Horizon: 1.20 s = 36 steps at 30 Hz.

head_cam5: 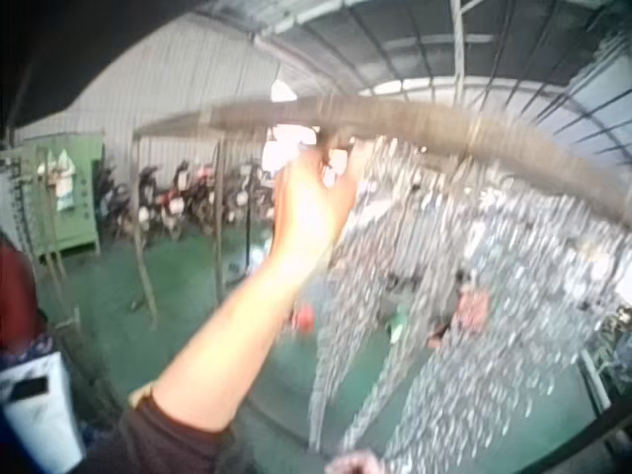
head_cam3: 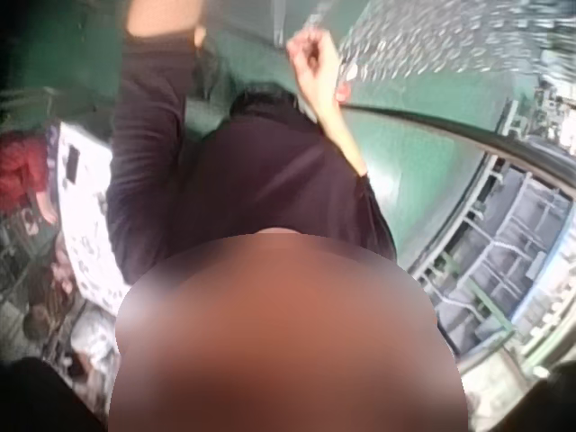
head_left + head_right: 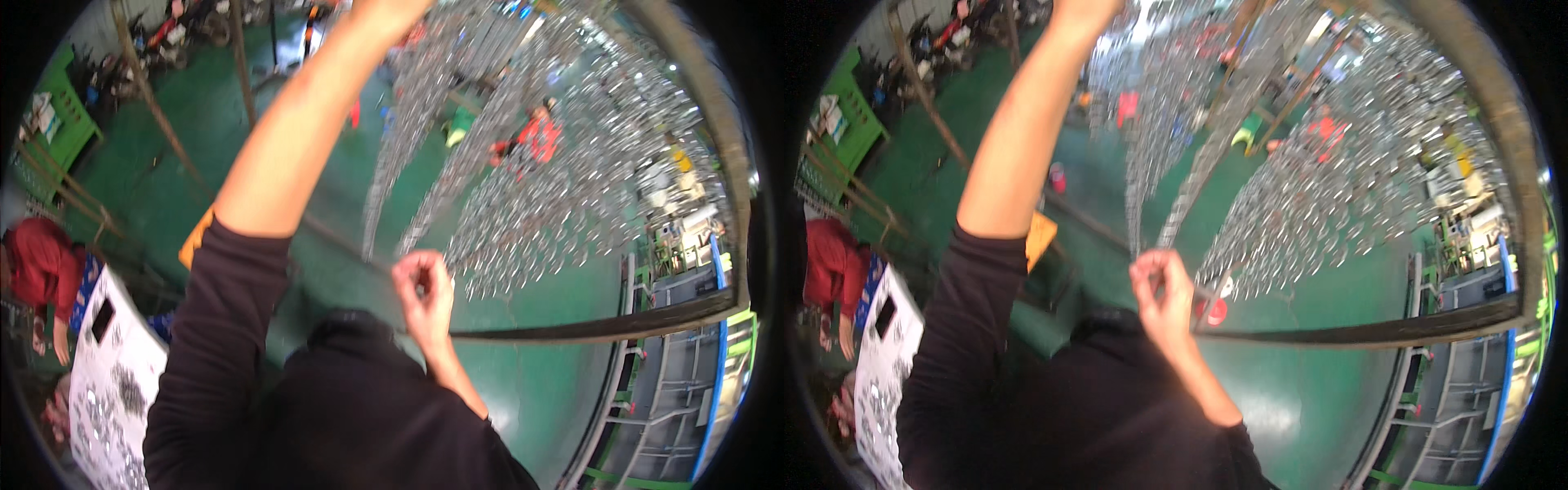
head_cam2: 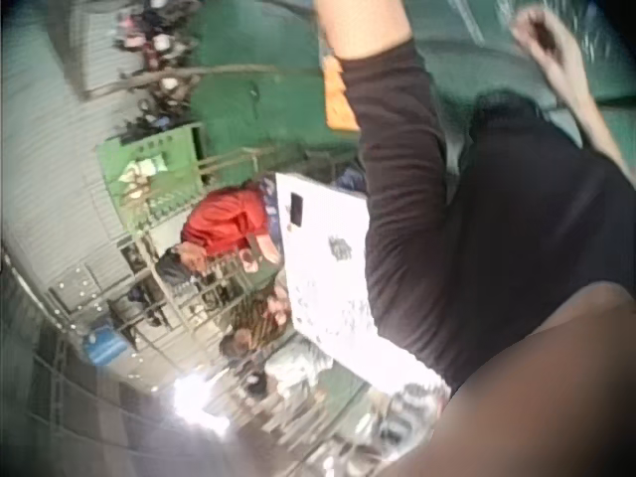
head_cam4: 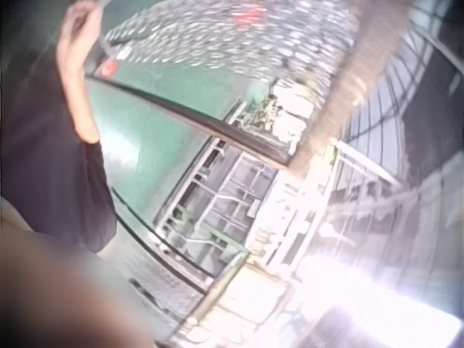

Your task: The person picks small metal hooks and rectangular metal pieces from a table, links them together by hand, and hangs the assembled chains on a metal rack. The process is repeated continuously with other workers visible in the background.

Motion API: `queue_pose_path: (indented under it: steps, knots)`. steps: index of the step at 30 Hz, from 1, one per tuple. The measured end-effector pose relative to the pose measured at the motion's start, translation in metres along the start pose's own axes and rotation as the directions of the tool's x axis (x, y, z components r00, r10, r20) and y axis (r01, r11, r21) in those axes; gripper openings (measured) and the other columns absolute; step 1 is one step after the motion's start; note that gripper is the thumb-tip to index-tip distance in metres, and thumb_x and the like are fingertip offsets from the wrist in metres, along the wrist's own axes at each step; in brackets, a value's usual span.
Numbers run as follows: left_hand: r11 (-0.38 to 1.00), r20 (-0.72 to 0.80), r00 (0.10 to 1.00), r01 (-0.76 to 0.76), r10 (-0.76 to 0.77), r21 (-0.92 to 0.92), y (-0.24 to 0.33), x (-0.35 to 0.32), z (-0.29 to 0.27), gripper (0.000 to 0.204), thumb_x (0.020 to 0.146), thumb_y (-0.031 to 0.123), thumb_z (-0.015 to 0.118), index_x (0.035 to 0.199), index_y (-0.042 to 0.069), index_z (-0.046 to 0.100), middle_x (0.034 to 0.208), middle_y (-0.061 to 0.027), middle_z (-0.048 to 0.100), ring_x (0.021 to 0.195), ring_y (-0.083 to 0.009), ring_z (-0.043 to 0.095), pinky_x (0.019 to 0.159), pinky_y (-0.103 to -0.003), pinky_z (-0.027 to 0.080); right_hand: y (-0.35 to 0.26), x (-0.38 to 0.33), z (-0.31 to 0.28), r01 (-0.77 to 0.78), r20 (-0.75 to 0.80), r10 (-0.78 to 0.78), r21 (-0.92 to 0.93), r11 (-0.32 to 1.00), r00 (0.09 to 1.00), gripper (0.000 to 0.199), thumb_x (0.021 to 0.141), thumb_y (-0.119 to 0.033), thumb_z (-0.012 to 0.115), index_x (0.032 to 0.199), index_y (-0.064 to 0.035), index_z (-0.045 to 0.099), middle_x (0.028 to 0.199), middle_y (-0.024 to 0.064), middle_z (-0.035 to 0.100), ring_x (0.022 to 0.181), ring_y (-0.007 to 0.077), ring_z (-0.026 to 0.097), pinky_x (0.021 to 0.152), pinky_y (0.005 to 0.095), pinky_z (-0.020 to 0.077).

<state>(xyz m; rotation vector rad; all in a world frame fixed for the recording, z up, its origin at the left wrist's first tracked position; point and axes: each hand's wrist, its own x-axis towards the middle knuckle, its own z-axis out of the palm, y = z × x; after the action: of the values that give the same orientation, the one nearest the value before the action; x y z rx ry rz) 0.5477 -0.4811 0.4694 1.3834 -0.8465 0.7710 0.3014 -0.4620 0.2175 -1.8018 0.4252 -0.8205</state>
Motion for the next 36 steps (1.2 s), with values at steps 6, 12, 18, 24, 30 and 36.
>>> queue_pose_path:
  steps: [6, 12, 18, 24, 30, 36]
  knots:
    - [0.964, -0.120, 0.961, -0.259, 0.251, -0.057, -0.043, -0.057, -0.040, 0.026, 0.087, 0.019, 0.066, 0.105, -0.001, 0.065, 0.088, -0.0131, 0.068, 0.078, -0.0194, 0.064, 0.071, -0.030, 0.049, 0.100, -0.018, 0.027, -0.228, 0.247, 0.222, -0.006, 0.974, 0.943, 0.011, 0.088, -0.006, 0.064, 0.096, -0.0027, 0.057, 0.079, 0.0029, 0.060, 0.065, 0.0083, 0.054, 0.056, 0.0241, 0.0450]
    - [0.946, 0.047, 0.946, 0.319, -0.322, 0.054, -0.157, -0.238, -0.077, 0.018, 0.086, 0.013, 0.066, 0.101, 0.005, 0.070, 0.087, -0.0092, 0.070, 0.076, -0.0176, 0.066, 0.070, -0.029, 0.051, 0.216, -0.020, 0.069, -0.411, 0.265, 0.396, 0.005, 0.911, 0.879, 0.012, 0.093, -0.013, 0.060, 0.095, -0.0019, 0.055, 0.070, 0.0026, 0.057, 0.059, 0.0098, 0.053, 0.057, 0.0264, 0.0457]
    - [0.729, 0.338, 0.646, 0.613, -0.685, 0.305, -0.226, -0.402, -0.083, 0.023, 0.081, 0.009, 0.069, 0.104, 0.007, 0.069, 0.097, -0.0104, 0.070, 0.083, -0.0222, 0.067, 0.077, -0.034, 0.052, 0.297, 0.022, 0.121, -0.301, -0.043, 0.299, -0.066, 0.951, 0.953, 0.017, 0.091, -0.013, 0.063, 0.101, -0.0016, 0.056, 0.080, 0.0049, 0.059, 0.065, 0.0129, 0.055, 0.062, 0.0282, 0.0475]
    - [0.788, 0.370, 0.697, 0.519, -0.614, 0.331, -0.237, -0.456, -0.059, 0.031, 0.079, 0.012, 0.072, 0.109, 0.007, 0.066, 0.104, -0.0114, 0.069, 0.086, -0.0222, 0.066, 0.076, -0.036, 0.052, 0.329, 0.036, 0.136, -0.198, -0.135, 0.188, -0.066, 0.978, 0.973, 0.027, 0.087, -0.014, 0.068, 0.107, -0.0013, 0.056, 0.085, 0.0048, 0.060, 0.068, 0.0117, 0.055, 0.060, 0.0256, 0.0474]
    - [0.758, 0.360, 0.669, 0.543, -0.650, 0.361, -0.218, -0.455, -0.046, 0.019, 0.079, 0.012, 0.072, 0.095, 0.004, 0.067, 0.088, -0.0102, 0.071, 0.081, -0.0235, 0.067, 0.074, -0.035, 0.052, 0.326, 0.036, 0.121, -0.203, -0.111, 0.193, -0.083, 0.976, 0.975, 0.018, 0.089, -0.014, 0.067, 0.099, -0.0015, 0.060, 0.082, 0.0036, 0.062, 0.066, 0.0103, 0.056, 0.057, 0.0257, 0.0479]
    - [0.737, 0.366, 0.640, 0.582, -0.676, 0.344, -0.210, -0.457, -0.043, 0.015, 0.080, 0.012, 0.072, 0.091, 0.003, 0.067, 0.085, -0.0100, 0.071, 0.080, -0.0228, 0.069, 0.071, -0.035, 0.052, 0.318, 0.032, 0.110, -0.121, -0.106, 0.112, -0.087, 0.989, 0.988, 0.013, 0.091, -0.014, 0.064, 0.095, -0.0022, 0.061, 0.078, 0.0027, 0.063, 0.063, 0.0094, 0.056, 0.051, 0.0247, 0.0453]
